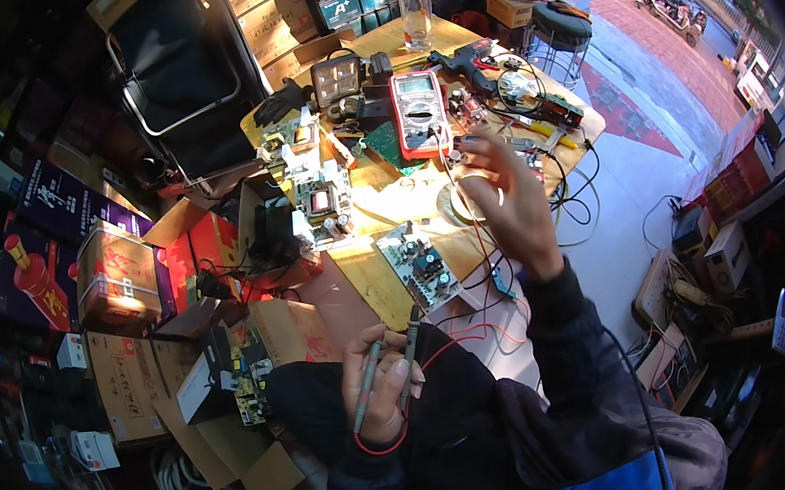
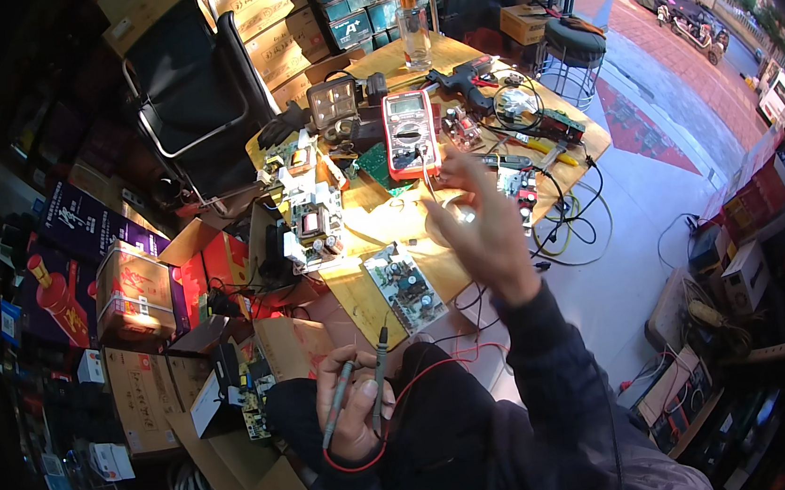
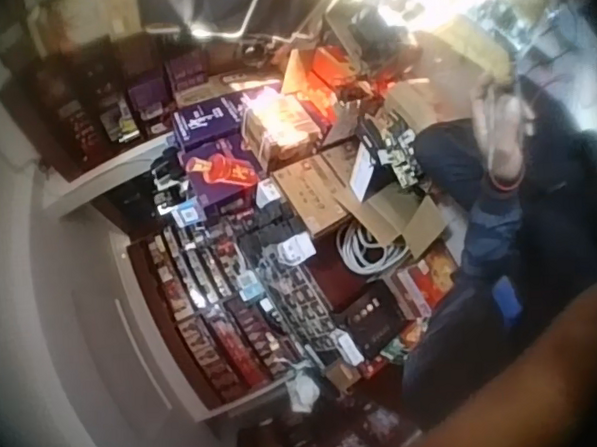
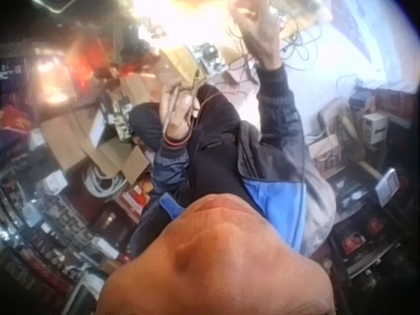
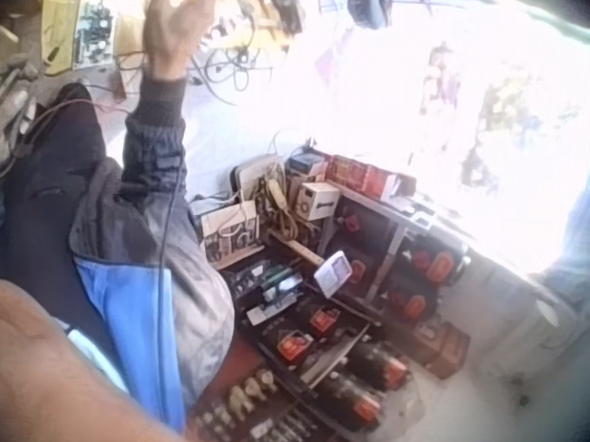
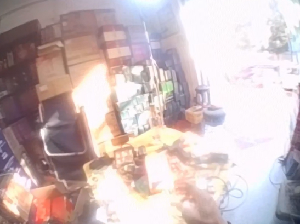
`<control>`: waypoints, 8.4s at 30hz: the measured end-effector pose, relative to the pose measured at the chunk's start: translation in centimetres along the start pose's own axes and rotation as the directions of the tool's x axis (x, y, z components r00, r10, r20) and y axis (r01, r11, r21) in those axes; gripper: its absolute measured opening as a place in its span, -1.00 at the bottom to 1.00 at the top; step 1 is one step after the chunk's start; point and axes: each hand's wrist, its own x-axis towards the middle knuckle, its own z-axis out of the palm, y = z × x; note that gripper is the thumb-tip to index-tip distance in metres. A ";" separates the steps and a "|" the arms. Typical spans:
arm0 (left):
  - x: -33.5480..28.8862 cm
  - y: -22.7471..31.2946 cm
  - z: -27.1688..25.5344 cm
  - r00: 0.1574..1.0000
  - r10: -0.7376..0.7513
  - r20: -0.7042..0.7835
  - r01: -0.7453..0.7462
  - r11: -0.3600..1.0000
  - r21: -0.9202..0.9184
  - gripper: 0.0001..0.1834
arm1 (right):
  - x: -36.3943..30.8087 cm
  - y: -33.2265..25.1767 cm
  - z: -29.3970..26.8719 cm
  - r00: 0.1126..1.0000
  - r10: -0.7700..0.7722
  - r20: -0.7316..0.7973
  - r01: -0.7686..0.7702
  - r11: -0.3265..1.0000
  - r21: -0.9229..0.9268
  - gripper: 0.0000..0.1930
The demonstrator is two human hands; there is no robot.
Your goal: The person retrieves circuit boards from a cardboard box and uses a multimeter to test components. They then use a soldering iron to work on a green circuit board and continue testing with the multimeter.
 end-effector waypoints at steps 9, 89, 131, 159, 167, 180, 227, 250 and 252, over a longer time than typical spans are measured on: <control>-0.8 0.2 0.4 0.995 0.034 -0.097 -0.041 0.997 -0.071 -0.42 | 12.9 10.9 4.1 0.913 0.407 0.021 -0.358 0.826 -0.436 0.16; -7.5 -8.5 1.2 0.988 -0.070 -0.136 0.095 0.979 0.180 -0.42 | -22.8 -2.0 -2.4 0.959 0.108 0.264 -0.045 0.971 -0.235 -0.87; -7.0 -8.1 0.2 0.988 -0.091 -0.121 0.112 0.977 0.182 -0.44 | -22.7 -3.2 -0.9 0.957 0.108 0.271 -0.039 0.968 -0.248 -0.72; -5.7 -5.7 0.1 0.952 -0.295 -0.078 0.291 0.955 -0.063 -0.51 | -20.3 -2.2 -4.8 0.876 0.360 0.320 -0.394 0.918 0.045 -0.32; -5.6 -4.6 1.3 0.972 -0.210 -0.105 0.208 0.978 -0.027 -0.59 | -21.4 -4.5 -3.5 0.671 0.414 0.615 -0.717 0.575 0.394 -0.11; -4.7 -4.2 0.4 0.976 -0.214 -0.030 0.214 0.977 0.012 -0.45 | -20.5 -4.9 -3.2 0.689 0.457 0.562 -0.713 0.563 0.417 -0.21; -1.3 -2.6 1.2 1.000 0.011 0.007 -0.011 1.000 0.002 -0.34 | -20.4 -3.3 0.9 0.659 0.404 0.635 -0.590 0.801 0.102 -0.74; -2.0 -1.9 0.6 0.963 0.117 -0.244 -0.130 0.991 -0.039 -0.73 | -20.8 -3.6 -1.8 0.725 0.389 0.569 -0.501 0.864 0.047 -0.78; -2.0 -1.9 0.6 0.966 0.109 -0.233 -0.124 0.991 -0.050 -0.73 | -20.7 -3.6 -1.8 0.744 0.372 0.555 -0.487 0.871 0.069 -0.78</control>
